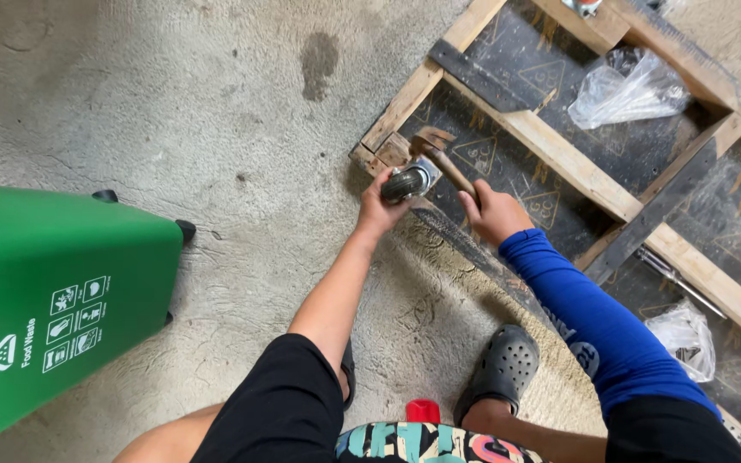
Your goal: The person kneels on the floor and uses a hammer to drive nails into a caster wheel, securing it to a wooden pallet. The person repeatedly strikes the nails to fasten the wheel to the wood.
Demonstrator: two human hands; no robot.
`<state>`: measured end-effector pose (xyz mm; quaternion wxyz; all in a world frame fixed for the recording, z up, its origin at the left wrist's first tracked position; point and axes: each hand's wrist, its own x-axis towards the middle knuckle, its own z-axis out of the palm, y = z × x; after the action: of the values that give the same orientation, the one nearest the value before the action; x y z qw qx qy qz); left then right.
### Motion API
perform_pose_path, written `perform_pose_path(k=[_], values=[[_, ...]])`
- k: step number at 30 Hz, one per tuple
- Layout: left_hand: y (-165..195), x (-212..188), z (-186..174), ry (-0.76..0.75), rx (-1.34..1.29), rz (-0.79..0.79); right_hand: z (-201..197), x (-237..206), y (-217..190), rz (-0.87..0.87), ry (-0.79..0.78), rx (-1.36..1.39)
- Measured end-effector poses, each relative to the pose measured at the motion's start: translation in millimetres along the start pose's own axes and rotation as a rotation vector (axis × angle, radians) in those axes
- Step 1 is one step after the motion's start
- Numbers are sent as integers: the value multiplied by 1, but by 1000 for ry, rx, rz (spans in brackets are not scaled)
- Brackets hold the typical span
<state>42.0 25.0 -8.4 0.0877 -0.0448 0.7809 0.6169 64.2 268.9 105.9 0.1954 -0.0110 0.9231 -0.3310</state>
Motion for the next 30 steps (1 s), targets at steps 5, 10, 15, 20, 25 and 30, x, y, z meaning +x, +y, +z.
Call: perform_pose_path(k=[5,10,15,20,25,30], values=[[27,-14,-6,-56,119,-104,-43,38,-35,115,-160,-5],[35,-13,-6,-48,74,-19,-78,90,-88,-63,-226,-387],[27,-10,-6,-7,130,74,-80,110,-99,-71,-366,-516],[21,-11,-7,12,66,102,-84,120,-87,28,-540,-531],[21,-13,-8,25,33,105,-88,119,-89,169,-544,-381],[23,-15,-9,23,35,141,-92,121,-97,176,-585,-407]])
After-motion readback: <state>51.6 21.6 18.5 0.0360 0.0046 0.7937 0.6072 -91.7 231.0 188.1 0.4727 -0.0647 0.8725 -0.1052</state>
